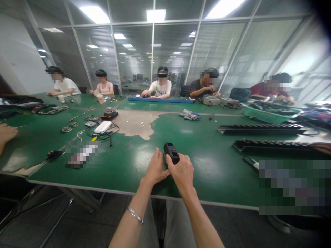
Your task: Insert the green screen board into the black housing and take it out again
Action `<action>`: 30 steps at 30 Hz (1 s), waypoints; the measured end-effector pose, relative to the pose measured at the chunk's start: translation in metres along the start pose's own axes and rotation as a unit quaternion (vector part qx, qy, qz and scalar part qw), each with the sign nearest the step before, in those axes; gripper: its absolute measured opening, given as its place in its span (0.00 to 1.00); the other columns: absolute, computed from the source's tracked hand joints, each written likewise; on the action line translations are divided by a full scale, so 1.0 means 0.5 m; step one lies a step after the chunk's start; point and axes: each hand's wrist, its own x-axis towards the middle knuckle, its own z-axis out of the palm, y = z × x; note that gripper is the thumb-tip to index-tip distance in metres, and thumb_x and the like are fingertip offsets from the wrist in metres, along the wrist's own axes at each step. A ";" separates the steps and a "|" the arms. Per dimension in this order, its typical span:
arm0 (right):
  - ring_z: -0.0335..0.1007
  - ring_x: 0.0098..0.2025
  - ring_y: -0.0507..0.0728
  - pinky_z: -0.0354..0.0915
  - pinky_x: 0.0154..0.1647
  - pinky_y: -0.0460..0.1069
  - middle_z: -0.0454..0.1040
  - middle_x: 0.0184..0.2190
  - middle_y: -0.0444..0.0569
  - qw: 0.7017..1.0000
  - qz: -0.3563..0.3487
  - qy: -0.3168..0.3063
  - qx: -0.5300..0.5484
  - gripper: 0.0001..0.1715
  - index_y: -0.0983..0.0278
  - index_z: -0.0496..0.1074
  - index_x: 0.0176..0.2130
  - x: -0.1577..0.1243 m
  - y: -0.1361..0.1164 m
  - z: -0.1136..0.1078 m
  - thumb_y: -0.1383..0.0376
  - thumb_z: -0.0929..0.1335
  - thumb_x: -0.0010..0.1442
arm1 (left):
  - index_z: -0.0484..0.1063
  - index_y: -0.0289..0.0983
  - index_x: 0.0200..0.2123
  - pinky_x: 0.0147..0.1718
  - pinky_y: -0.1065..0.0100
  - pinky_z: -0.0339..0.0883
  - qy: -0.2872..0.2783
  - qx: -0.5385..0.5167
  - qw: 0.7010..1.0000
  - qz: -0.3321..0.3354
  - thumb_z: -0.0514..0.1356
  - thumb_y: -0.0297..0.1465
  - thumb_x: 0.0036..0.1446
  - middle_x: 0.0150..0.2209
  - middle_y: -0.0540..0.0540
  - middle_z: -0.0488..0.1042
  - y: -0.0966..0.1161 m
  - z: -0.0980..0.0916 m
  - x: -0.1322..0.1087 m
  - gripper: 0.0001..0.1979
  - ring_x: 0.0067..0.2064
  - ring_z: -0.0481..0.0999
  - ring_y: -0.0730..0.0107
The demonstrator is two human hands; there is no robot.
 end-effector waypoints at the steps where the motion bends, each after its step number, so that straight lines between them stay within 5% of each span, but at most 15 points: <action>1: 0.70 0.38 0.59 0.59 0.39 0.50 0.72 0.37 0.53 1.000 0.000 -0.006 -0.009 0.23 0.65 0.73 0.41 -0.002 -0.004 -0.001 0.49 0.64 0.62 | 0.46 0.28 0.67 0.66 0.44 0.49 0.003 -0.003 1.000 0.002 0.64 0.40 0.51 0.71 0.24 0.38 -0.003 0.003 0.001 0.46 0.72 0.42 0.44; 7: 0.71 0.37 0.58 0.59 0.38 0.50 0.71 0.37 0.53 0.998 0.004 -0.035 -0.057 0.23 0.66 0.71 0.41 -0.010 -0.018 0.002 0.49 0.64 0.63 | 0.36 0.23 0.68 0.67 0.42 0.47 0.037 -0.024 0.999 0.018 0.61 0.36 0.53 0.71 0.21 0.31 -0.020 0.019 0.003 0.49 0.72 0.34 0.42; 25: 0.71 0.40 0.59 0.61 0.40 0.50 0.70 0.40 0.53 0.995 0.027 -0.071 -0.068 0.22 0.64 0.70 0.44 -0.043 0.007 0.029 0.49 0.63 0.63 | 0.50 0.28 0.64 0.65 0.47 0.52 0.017 0.005 1.000 0.014 0.56 0.31 0.58 0.72 0.25 0.35 -0.009 0.012 0.006 0.33 0.71 0.45 0.45; 30: 0.70 0.46 0.62 0.62 0.42 0.51 0.71 0.43 0.57 0.995 0.025 -0.064 -0.067 0.30 0.67 0.67 0.52 -0.040 0.010 0.027 0.47 0.65 0.61 | 0.52 0.30 0.64 0.65 0.46 0.52 0.011 0.004 1.000 0.005 0.55 0.32 0.58 0.72 0.27 0.36 -0.003 0.005 0.004 0.32 0.71 0.47 0.45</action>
